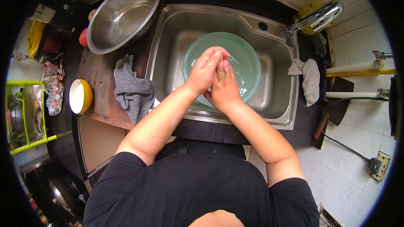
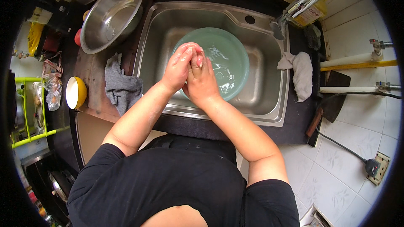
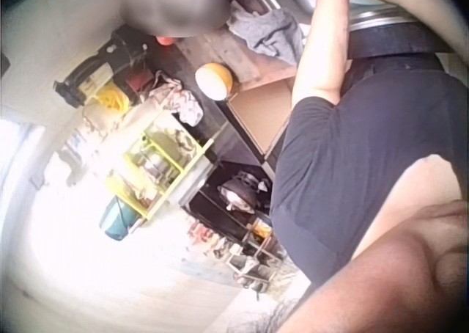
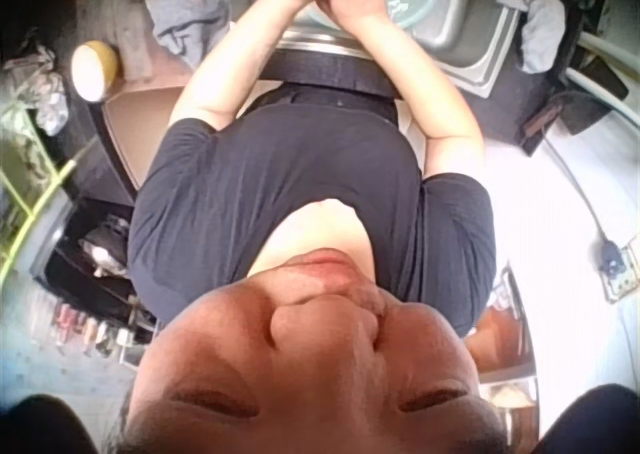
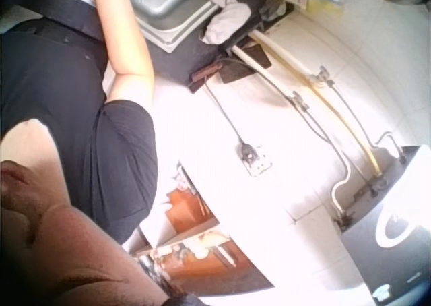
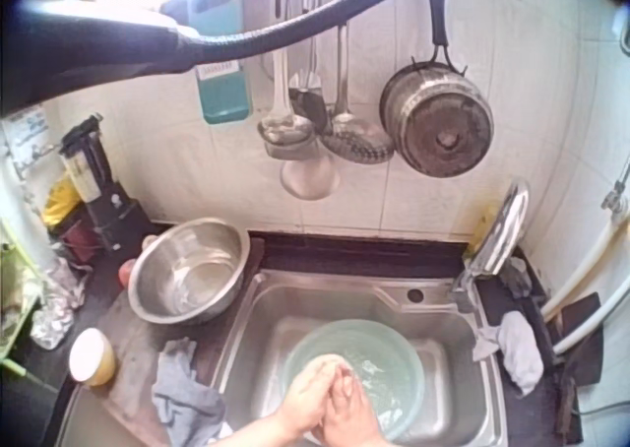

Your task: The person kneads a large ball of dough on a green cutting board, then places it into a metal bowl. They retrieve a round bamboo mat from the kitchen and place it on the table. Finally, they wash their hands in a sink using a cloth.

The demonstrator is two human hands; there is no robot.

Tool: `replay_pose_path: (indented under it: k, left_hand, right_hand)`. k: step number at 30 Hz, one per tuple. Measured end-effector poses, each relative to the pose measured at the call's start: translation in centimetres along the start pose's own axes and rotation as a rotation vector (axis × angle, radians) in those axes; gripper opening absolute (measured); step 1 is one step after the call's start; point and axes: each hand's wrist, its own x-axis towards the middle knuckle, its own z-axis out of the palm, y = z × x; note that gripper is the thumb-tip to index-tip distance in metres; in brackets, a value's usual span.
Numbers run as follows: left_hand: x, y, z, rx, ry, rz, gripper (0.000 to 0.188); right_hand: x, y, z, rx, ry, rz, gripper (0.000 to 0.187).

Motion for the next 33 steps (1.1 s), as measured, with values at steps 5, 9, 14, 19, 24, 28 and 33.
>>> replay_pose_path:
  k: [5, 9, 14, 19, 24, 28, 33]
  left_hand:
    - [-0.4, 0.0, -0.2, 0.066, 0.013, 0.033, 0.018]
    - [-0.5, -0.5, -0.7, 0.031, 0.007, 0.044, 0.017]
    - [-0.3, -0.3, -0.4, 0.183, 0.053, 0.092, 0.015]
    - [-0.1, -0.3, -1.0, 0.395, 0.137, 0.052, 0.019]
    - [0.2, 0.0, -1.5, 0.629, 0.229, 0.011, 0.023]
    - [0.1, 0.4, -0.9, 0.604, 0.077, 0.088, 0.015]
    - [0.3, 1.5, -2.0, 0.473, 0.009, -0.14, 0.02]
  right_hand:
    - [-0.1, -0.2, -0.1, -0.027, -0.036, -0.01, 0.088]
    - [-0.2, -0.4, -0.1, -0.051, -0.061, 0.007, 0.086]
    - [0.3, -0.6, -0.8, -0.302, -0.064, -0.001, 0.061]
    - [-0.2, -0.1, -0.8, -0.462, -0.046, -0.058, 0.053]
    - [-0.5, -0.3, -0.9, -0.554, -0.131, -0.099, 0.049]
    - [-1.0, -0.1, -1.0, -0.503, -0.227, -0.088, 0.047]
    - [-1.1, -0.2, -1.6, -0.438, -0.209, -0.163, 0.045]
